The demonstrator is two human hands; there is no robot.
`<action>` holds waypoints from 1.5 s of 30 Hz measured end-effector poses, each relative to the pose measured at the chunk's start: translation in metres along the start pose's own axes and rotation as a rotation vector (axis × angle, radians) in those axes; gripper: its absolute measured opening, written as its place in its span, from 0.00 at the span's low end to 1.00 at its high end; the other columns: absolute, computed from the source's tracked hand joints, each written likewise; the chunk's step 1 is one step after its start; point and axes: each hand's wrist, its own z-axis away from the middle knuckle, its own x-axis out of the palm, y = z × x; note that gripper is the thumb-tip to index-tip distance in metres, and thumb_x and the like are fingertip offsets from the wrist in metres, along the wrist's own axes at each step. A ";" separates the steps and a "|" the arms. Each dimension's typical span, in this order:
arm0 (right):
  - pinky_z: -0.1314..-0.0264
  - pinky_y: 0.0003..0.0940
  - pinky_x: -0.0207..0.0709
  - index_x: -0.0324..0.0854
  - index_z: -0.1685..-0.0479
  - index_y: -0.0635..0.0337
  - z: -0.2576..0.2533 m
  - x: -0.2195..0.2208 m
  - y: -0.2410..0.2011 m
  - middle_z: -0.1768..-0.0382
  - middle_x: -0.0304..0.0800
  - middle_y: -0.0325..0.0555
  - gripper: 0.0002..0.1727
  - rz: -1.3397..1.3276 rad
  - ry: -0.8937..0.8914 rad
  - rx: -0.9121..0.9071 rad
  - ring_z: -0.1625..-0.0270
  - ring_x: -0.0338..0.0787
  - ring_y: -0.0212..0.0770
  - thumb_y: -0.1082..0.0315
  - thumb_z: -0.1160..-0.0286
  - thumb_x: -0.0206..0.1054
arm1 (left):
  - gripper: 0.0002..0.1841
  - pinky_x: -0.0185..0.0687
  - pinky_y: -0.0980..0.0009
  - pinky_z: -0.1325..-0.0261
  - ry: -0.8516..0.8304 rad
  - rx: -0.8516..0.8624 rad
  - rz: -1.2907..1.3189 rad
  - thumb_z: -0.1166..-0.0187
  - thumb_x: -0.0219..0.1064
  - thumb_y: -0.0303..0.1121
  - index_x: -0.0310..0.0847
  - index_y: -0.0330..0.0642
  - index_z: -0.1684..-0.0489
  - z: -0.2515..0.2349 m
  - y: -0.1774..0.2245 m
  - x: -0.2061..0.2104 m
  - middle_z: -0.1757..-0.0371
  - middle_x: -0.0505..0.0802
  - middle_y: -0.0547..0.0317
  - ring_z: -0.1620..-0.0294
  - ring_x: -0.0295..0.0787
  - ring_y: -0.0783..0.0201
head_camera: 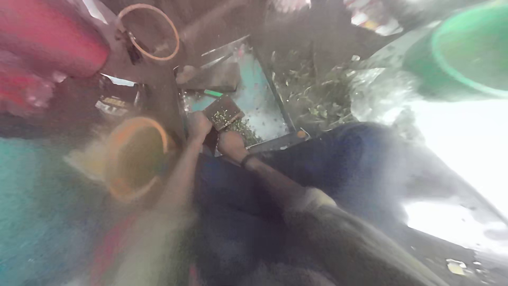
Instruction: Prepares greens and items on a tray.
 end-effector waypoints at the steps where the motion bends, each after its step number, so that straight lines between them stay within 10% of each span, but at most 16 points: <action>1: 0.49 0.66 0.84 0.88 0.51 0.62 0.002 0.000 0.003 0.50 0.93 0.61 0.17 0.021 -0.008 -0.001 0.44 0.93 0.63 0.57 0.19 0.64 | 0.15 0.82 0.34 0.35 -0.004 -0.009 0.000 0.22 0.70 0.39 0.90 0.32 0.55 0.000 0.000 0.000 0.44 0.93 0.34 0.36 0.90 0.36; 28: 0.43 0.70 0.82 0.87 0.44 0.63 0.027 -0.016 0.033 0.43 0.92 0.63 0.21 0.040 -0.029 0.018 0.38 0.91 0.65 0.54 0.13 0.59 | 0.13 0.83 0.34 0.37 0.046 0.103 0.033 0.27 0.72 0.32 0.89 0.42 0.47 -0.003 0.001 0.003 0.43 0.94 0.42 0.37 0.90 0.40; 45: 0.60 0.65 0.85 0.88 0.59 0.59 0.006 -0.020 0.064 0.61 0.93 0.58 0.16 -0.124 0.158 0.041 0.58 0.94 0.60 0.53 0.24 0.70 | 0.09 0.86 0.35 0.45 0.019 0.264 -0.075 0.29 0.73 0.38 0.94 0.53 0.55 0.007 0.023 0.004 0.50 0.97 0.51 0.44 0.94 0.45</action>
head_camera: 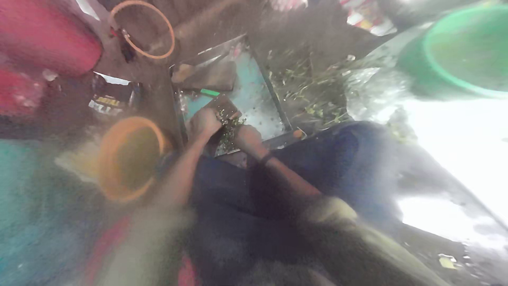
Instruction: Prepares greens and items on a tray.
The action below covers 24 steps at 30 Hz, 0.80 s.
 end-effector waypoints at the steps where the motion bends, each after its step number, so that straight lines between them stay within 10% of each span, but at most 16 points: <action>1: 0.60 0.66 0.85 0.88 0.57 0.59 0.000 -0.001 -0.001 0.61 0.93 0.58 0.16 0.005 0.000 0.003 0.57 0.94 0.61 0.53 0.21 0.68 | 0.10 0.86 0.35 0.45 -0.006 0.001 -0.020 0.30 0.73 0.39 0.94 0.54 0.53 0.001 0.002 -0.001 0.50 0.97 0.52 0.44 0.94 0.46; 9: 0.59 0.66 0.84 0.87 0.53 0.59 0.002 -0.006 -0.004 0.59 0.93 0.59 0.14 0.004 0.009 0.009 0.54 0.94 0.62 0.57 0.20 0.64 | 0.12 0.88 0.38 0.43 0.050 0.168 -0.070 0.30 0.73 0.33 0.92 0.44 0.52 -0.007 -0.001 0.015 0.40 0.93 0.49 0.41 0.92 0.45; 24: 0.54 0.67 0.84 0.88 0.53 0.58 0.000 -0.010 -0.004 0.56 0.93 0.59 0.14 -0.042 -0.037 0.027 0.51 0.94 0.62 0.58 0.18 0.64 | 0.09 0.86 0.34 0.43 0.167 -0.165 0.071 0.28 0.74 0.33 0.92 0.38 0.57 0.003 -0.027 -0.021 0.52 0.95 0.39 0.45 0.93 0.38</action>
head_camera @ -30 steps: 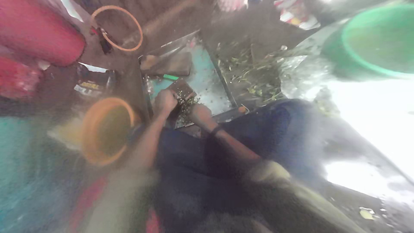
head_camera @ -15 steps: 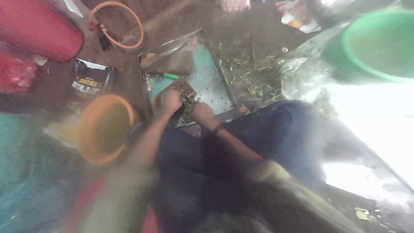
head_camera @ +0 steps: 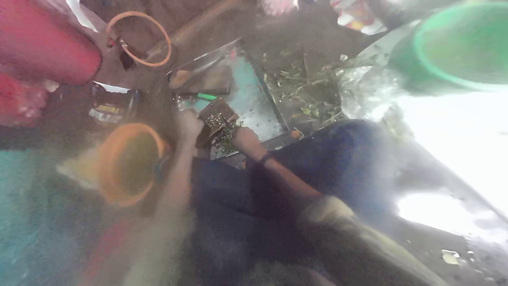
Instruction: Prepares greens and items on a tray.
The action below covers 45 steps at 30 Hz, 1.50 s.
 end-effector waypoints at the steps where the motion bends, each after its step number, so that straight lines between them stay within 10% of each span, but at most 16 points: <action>1: 0.54 0.67 0.84 0.88 0.53 0.58 0.001 0.000 0.000 0.55 0.93 0.59 0.14 0.000 -0.006 0.001 0.50 0.94 0.62 0.58 0.18 0.64 | 0.09 0.85 0.33 0.42 -0.020 -0.026 -0.001 0.28 0.74 0.33 0.92 0.39 0.57 0.000 -0.003 -0.002 0.51 0.95 0.38 0.45 0.93 0.38; 13: 0.57 0.67 0.85 0.87 0.53 0.58 -0.006 0.010 0.009 0.57 0.93 0.58 0.15 -0.012 0.047 -0.006 0.53 0.94 0.61 0.55 0.24 0.69 | 0.08 0.82 0.33 0.38 -0.156 0.084 0.063 0.26 0.72 0.38 0.96 0.47 0.59 -0.007 -0.012 0.017 0.49 0.96 0.46 0.41 0.92 0.43; 23: 0.61 0.66 0.85 0.86 0.55 0.61 -0.001 0.004 0.014 0.61 0.91 0.62 0.16 -0.109 0.111 -0.040 0.58 0.93 0.63 0.56 0.17 0.64 | 0.14 0.78 0.34 0.28 -0.118 -0.043 0.161 0.14 0.63 0.36 0.92 0.41 0.42 -0.010 -0.016 0.013 0.38 0.93 0.40 0.33 0.89 0.40; 38: 0.63 0.65 0.84 0.86 0.54 0.60 -0.004 0.005 0.015 0.63 0.91 0.61 0.17 -0.168 0.077 -0.013 0.61 0.93 0.62 0.54 0.15 0.60 | 0.17 0.82 0.36 0.31 -0.102 0.005 0.163 0.26 0.74 0.30 0.89 0.43 0.38 -0.021 -0.016 0.023 0.42 0.94 0.42 0.37 0.91 0.42; 45: 0.61 0.66 0.84 0.87 0.55 0.59 -0.006 0.006 0.010 0.61 0.92 0.60 0.16 -0.116 0.071 -0.016 0.57 0.93 0.62 0.56 0.16 0.62 | 0.09 0.82 0.31 0.40 -0.157 0.024 0.113 0.30 0.75 0.32 0.93 0.45 0.54 -0.022 -0.014 0.027 0.50 0.96 0.45 0.43 0.92 0.40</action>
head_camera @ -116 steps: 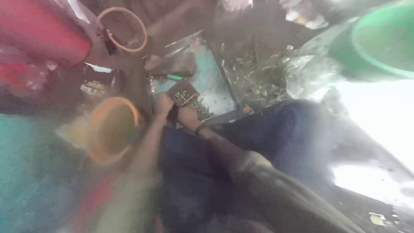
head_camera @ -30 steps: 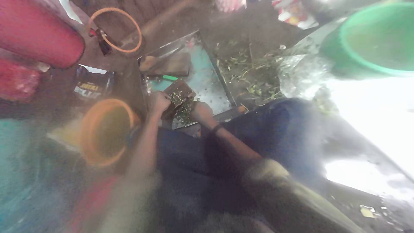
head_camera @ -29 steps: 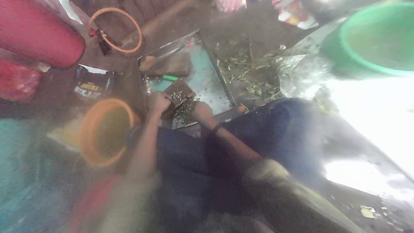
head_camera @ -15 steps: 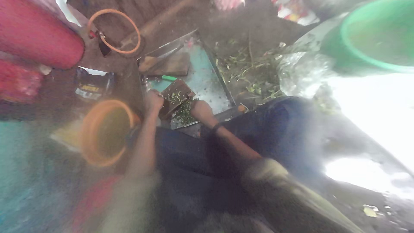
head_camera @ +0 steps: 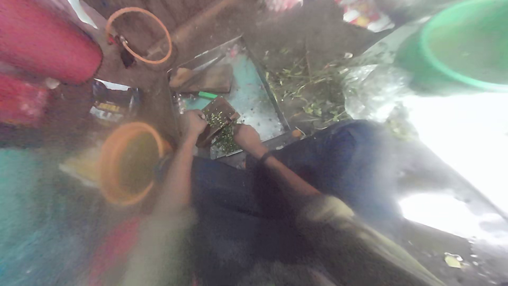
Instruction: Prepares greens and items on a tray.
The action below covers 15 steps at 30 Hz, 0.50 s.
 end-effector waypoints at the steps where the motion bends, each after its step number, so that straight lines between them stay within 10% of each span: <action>1: 0.61 0.66 0.84 0.86 0.55 0.59 -0.001 0.001 0.000 0.61 0.92 0.60 0.15 0.007 -0.003 0.001 0.57 0.93 0.62 0.56 0.16 0.62 | 0.10 0.81 0.31 0.38 -0.008 0.003 -0.010 0.30 0.76 0.33 0.93 0.45 0.54 -0.001 0.000 0.001 0.49 0.95 0.44 0.41 0.91 0.40; 15: 0.60 0.67 0.84 0.87 0.54 0.59 0.000 0.005 -0.002 0.59 0.93 0.60 0.12 0.028 -0.038 -0.025 0.56 0.94 0.62 0.60 0.21 0.67 | 0.09 0.83 0.36 0.36 -0.005 0.051 -0.082 0.28 0.74 0.34 0.94 0.49 0.52 0.003 0.009 -0.001 0.39 0.92 0.48 0.36 0.89 0.44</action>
